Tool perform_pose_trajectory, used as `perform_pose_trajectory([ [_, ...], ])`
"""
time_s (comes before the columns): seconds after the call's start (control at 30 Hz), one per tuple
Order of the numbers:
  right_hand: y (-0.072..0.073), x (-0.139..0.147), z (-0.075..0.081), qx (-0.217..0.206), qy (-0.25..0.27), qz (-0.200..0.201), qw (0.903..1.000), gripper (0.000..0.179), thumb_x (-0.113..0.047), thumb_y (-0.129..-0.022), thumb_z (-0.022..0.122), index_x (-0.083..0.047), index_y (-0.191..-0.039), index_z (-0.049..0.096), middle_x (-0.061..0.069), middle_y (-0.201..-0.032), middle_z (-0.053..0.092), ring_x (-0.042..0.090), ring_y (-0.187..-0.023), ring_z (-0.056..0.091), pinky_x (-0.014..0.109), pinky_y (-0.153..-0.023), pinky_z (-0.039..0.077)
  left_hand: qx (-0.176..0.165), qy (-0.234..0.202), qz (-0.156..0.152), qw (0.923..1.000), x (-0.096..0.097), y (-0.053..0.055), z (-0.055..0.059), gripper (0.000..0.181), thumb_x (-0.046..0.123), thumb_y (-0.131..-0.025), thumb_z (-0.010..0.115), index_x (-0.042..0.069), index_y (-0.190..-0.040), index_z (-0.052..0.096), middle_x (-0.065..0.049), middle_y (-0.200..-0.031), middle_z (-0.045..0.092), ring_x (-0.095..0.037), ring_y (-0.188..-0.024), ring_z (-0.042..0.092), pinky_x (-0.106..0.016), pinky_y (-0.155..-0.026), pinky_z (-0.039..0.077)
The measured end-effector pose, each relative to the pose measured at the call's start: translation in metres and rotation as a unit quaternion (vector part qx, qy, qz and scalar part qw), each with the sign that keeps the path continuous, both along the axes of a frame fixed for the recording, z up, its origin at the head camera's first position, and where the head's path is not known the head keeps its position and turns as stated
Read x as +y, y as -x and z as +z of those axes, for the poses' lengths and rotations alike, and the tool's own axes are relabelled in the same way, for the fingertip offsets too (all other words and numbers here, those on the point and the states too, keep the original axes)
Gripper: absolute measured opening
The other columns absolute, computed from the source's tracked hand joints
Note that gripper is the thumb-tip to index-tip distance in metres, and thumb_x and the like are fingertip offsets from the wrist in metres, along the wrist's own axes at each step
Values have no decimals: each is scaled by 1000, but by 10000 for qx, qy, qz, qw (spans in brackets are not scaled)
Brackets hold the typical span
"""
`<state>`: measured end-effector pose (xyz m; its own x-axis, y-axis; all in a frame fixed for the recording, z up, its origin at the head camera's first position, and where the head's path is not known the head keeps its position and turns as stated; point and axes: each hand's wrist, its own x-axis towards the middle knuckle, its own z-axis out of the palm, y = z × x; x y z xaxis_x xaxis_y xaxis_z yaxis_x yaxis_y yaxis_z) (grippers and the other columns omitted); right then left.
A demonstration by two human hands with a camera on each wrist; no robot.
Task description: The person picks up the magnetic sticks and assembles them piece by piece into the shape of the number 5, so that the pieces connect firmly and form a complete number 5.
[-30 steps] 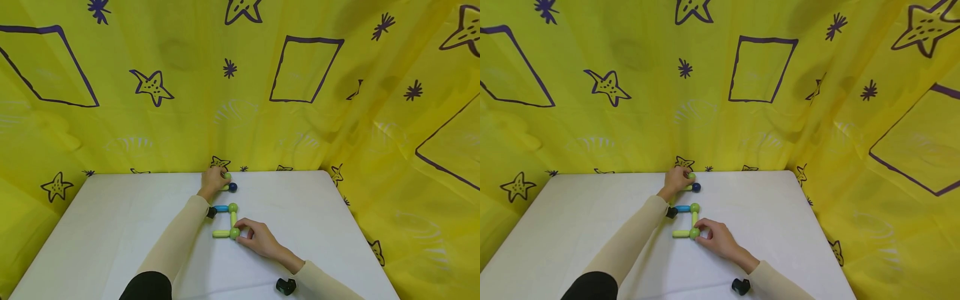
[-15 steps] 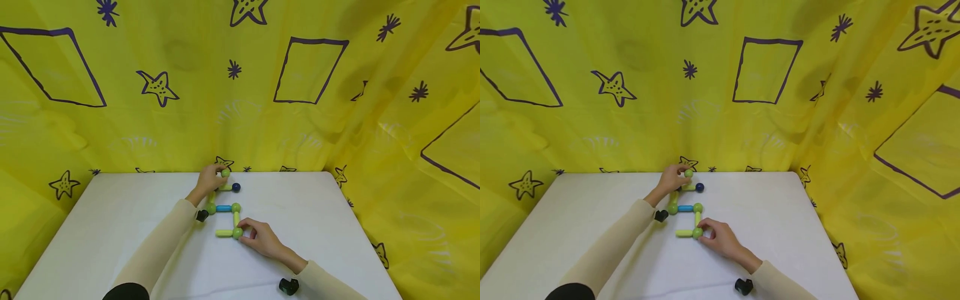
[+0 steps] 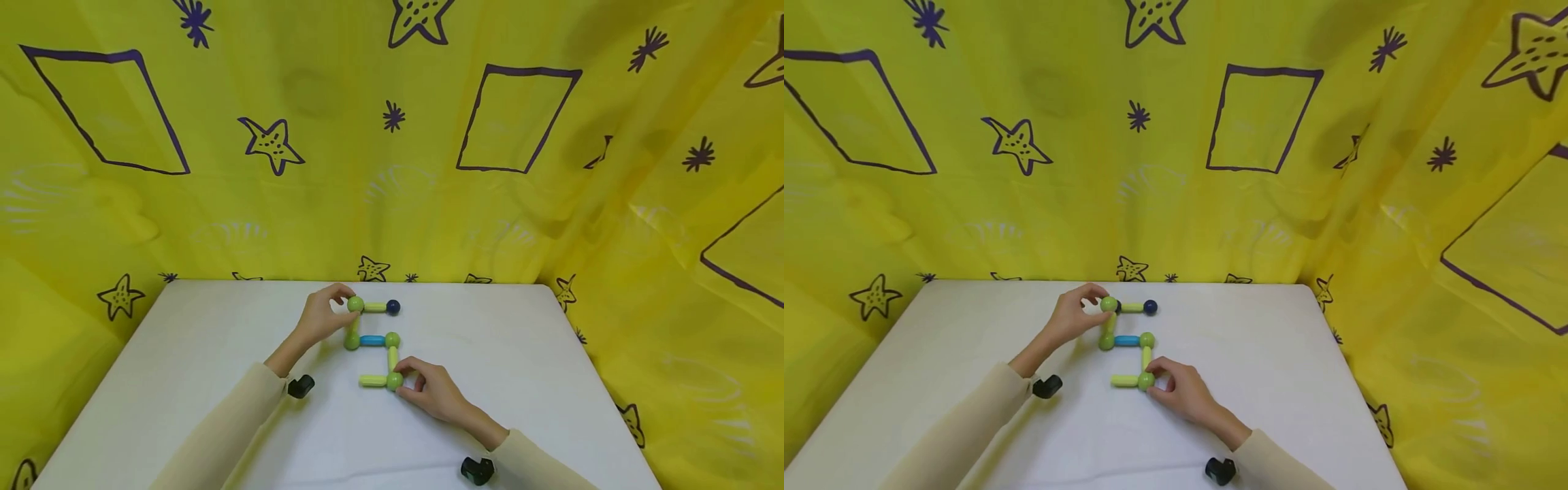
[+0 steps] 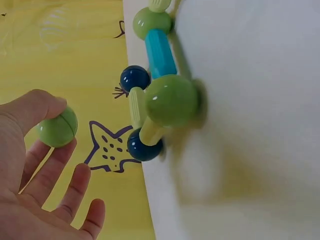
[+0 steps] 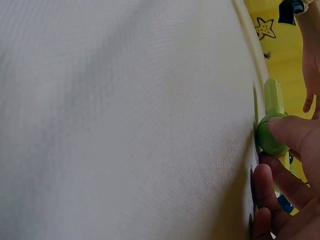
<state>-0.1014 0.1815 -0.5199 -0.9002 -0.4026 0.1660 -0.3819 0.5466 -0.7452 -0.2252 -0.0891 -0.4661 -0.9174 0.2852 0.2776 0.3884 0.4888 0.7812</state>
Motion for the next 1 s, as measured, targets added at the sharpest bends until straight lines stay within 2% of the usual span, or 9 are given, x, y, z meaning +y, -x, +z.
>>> perform_pose_trajectory([
  [0.23, 0, 1, -1, -97, -61, -76, 9999, 30, -15, -90, 80, -19, -118, 68, -4, -110, 72, 3, -65, 53, 22, -59, 45, -12, 0, -223, 9997, -19, -29, -8, 30, 14, -78, 89, 14, -103, 72, 3, -98, 73, -30, -95, 65, -47, -83, 47],
  [0.3, 1, 1, -2, -99, -69, -84, 9999, 31, -15, -90, 80, -20, -118, 68, -6, -110, 72, 3, -65, 53, 22, -59, 45, 30, 43, -281, 9996, -23, -36, -13, 30, 15, -78, 89, 14, -103, 73, 4, -98, 74, -30, -93, 65, -49, -83, 47],
  [0.47, 2, 1, -1, -144, -87, -81, 9998, 32, -15, -90, 80, -21, -119, 68, -8, -110, 71, 2, -65, 54, 22, -60, 46, 254, 225, -436, 9985, -33, -51, -28, 29, 14, -80, 87, 16, -107, 76, 8, -98, 75, -25, -88, 64, -44, -79, 48],
  [0.6, 2, 1, 0, -156, -74, -68, 9998, 32, -15, -90, 80, -21, -119, 68, -8, -109, 71, 2, -65, 53, 22, -60, 46, 347, 242, -645, 9970, -36, -60, -40, 27, 13, -82, 85, 16, -108, 77, 9, -97, 74, -20, -87, 63, -39, -77, 51],
  [0.73, 3, 1, 0, -150, -44, -65, 9999, 32, -14, -90, 80, -21, -119, 68, -7, -110, 71, 3, -65, 54, 22, -60, 46, 151, 283, -908, 9954, -37, -67, -48, 23, 14, -86, 82, 19, -107, 74, 11, -95, 71, -15, -88, 62, -33, -78, 50],
  [1.0, 2, 1, -1, -54, 46, -15, 10000, 31, -13, -90, 80, -19, -119, 68, -4, -109, 72, 3, -64, 54, 22, -58, 46, -140, 371, -1156, 9925, -36, -75, -52, 21, 17, -86, 84, 22, -104, 73, 10, -95, 69, -17, -89, 61, -34, -81, 49],
])
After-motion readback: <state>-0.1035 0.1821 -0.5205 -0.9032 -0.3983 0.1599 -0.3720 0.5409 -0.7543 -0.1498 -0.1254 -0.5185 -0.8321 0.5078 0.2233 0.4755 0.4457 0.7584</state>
